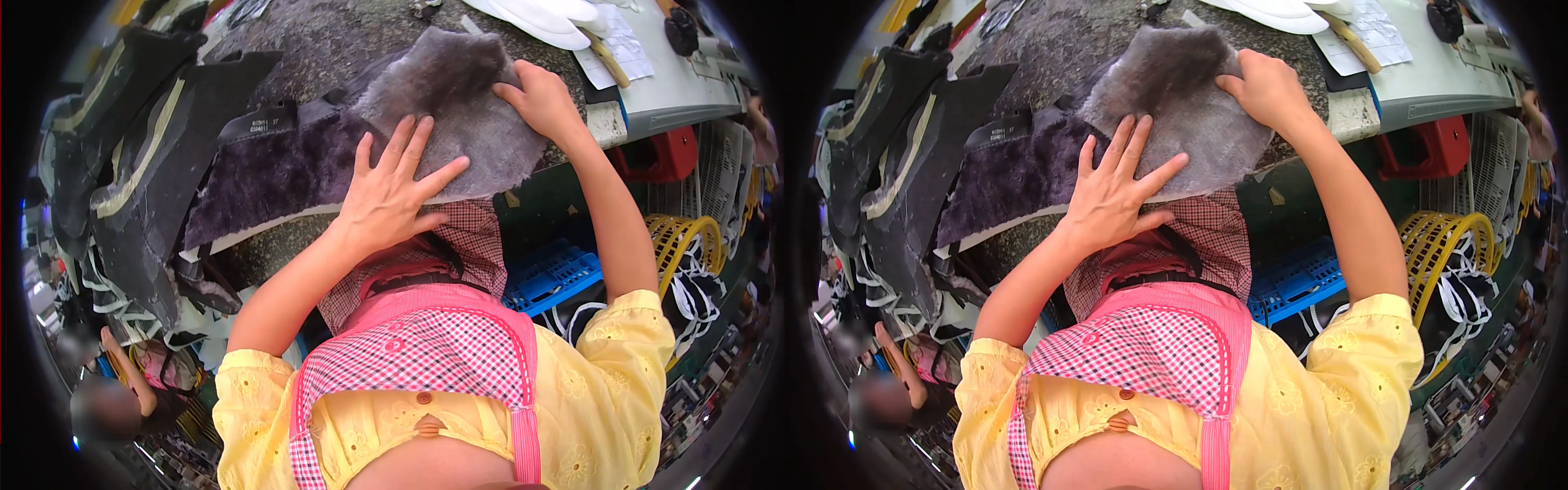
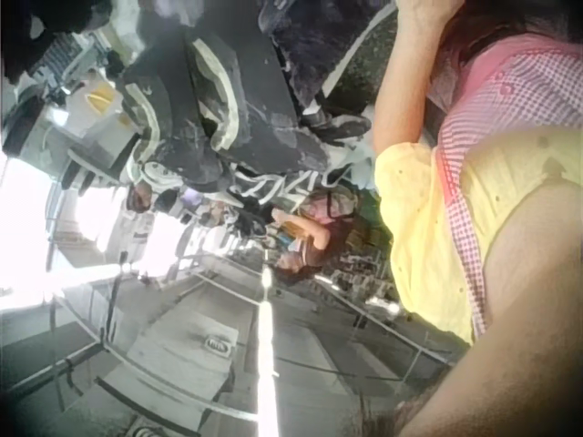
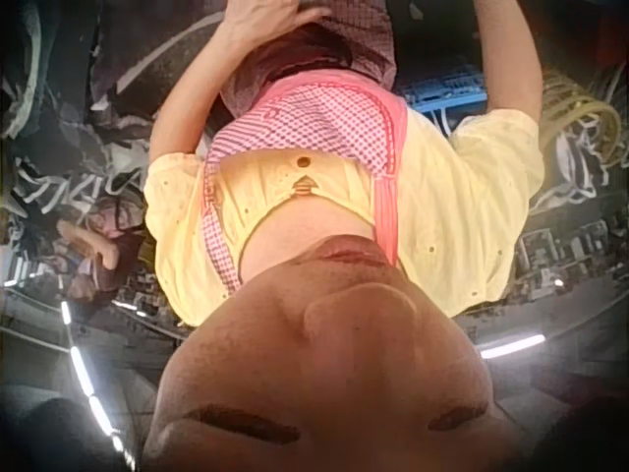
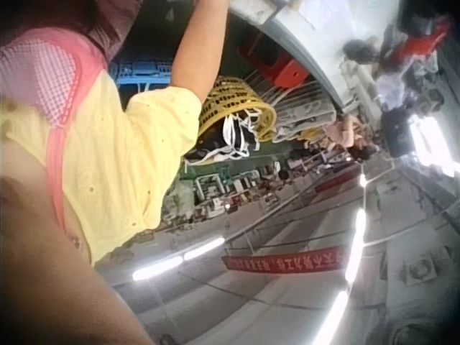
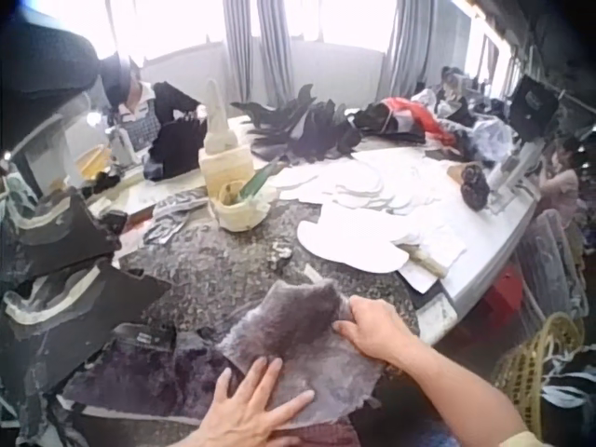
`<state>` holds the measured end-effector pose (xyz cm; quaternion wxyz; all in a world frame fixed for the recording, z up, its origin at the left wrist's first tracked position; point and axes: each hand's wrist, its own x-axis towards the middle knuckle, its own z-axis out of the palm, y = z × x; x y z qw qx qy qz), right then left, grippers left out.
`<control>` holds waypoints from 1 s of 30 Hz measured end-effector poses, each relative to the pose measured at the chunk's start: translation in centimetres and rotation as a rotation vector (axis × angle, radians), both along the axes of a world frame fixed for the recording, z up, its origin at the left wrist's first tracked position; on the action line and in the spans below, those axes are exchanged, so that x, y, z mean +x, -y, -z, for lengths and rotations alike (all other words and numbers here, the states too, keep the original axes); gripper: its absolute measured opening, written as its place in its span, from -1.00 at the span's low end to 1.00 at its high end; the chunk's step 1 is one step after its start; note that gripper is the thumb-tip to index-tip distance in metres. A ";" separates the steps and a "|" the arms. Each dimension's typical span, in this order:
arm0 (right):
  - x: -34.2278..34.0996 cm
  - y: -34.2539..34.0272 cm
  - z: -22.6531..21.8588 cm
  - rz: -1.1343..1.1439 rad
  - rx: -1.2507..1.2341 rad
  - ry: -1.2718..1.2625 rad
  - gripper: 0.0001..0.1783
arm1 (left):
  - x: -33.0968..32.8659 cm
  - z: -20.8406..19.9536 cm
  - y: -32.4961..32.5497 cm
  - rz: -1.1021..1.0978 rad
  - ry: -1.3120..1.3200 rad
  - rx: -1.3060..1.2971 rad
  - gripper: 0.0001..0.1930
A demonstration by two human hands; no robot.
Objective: Assembling shoe components by hand, including lining and outer leather parts.
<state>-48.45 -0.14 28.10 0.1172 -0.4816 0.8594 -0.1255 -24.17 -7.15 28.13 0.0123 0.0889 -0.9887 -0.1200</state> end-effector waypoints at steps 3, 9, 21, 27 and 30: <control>-1.5 0.2 0.4 -0.042 0.004 0.182 -0.66 | -0.1 -0.4 -0.1 0.021 0.036 -0.006 -0.21; -1.0 -0.8 -1.3 -0.233 -0.290 0.508 -0.54 | -0.2 -0.3 0.1 0.019 0.073 0.003 -0.22; -0.4 -2.1 1.2 -0.139 -0.387 0.114 -0.48 | -1.2 -0.9 -0.2 0.035 0.125 -0.015 -0.25; 1.2 -0.3 -1.2 -0.180 -0.463 -0.276 -0.65 | -0.9 -0.7 -0.3 0.001 0.170 -0.053 -0.28; 6.4 1.2 1.8 -0.353 -0.757 0.061 -0.73 | -1.2 -1.0 -0.3 0.026 0.145 -0.022 -0.23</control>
